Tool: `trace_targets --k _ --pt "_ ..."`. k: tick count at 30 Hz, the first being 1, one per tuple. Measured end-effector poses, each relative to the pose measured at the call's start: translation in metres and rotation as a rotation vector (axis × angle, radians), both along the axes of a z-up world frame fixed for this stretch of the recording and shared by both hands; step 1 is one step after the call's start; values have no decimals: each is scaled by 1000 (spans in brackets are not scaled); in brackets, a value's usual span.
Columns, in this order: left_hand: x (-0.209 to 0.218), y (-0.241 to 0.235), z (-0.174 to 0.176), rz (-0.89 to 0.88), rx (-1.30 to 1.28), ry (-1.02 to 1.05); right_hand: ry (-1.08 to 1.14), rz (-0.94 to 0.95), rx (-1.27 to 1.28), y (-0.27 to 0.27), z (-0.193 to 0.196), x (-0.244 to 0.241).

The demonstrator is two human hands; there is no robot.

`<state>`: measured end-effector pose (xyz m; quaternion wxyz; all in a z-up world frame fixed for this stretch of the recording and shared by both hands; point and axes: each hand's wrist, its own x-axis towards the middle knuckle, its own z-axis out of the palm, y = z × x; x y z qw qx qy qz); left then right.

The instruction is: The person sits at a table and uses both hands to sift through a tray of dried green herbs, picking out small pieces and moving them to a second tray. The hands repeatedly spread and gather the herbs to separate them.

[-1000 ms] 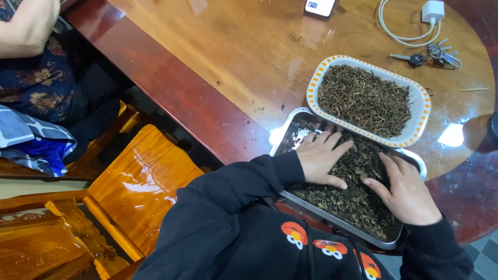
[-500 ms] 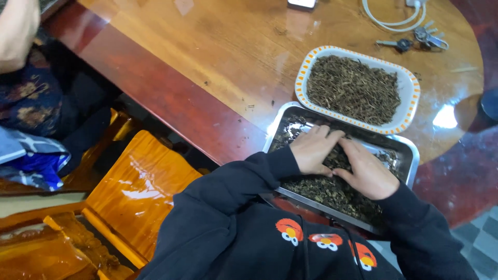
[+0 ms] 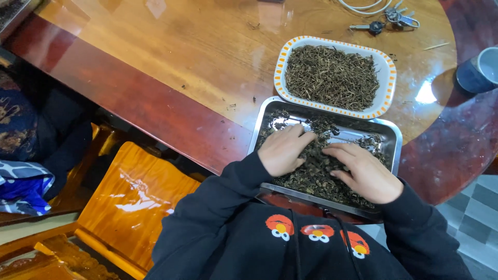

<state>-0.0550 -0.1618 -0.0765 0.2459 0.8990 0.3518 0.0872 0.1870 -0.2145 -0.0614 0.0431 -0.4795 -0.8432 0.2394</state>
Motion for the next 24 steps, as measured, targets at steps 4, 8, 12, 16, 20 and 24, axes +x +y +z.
trace_targets --k 4,8,12,16,20,24 --pt "-15 -4 6 36 2 -52 -91 -39 1 -13 -2 14" --pt "-18 -4 -17 101 130 -133 3 -63 164 -26 -20 23" --pt "-15 -7 -27 121 153 -128 40 -79 203 -35 -14 11" --pt "-10 -10 -34 136 214 -55 83 -36 223 -40 -9 -2" --pt "-8 -14 -40 121 168 -7 169 13 214 -42 -13 -10" --pt "-8 -14 -35 122 135 25 240 15 215 -42 -6 -16"
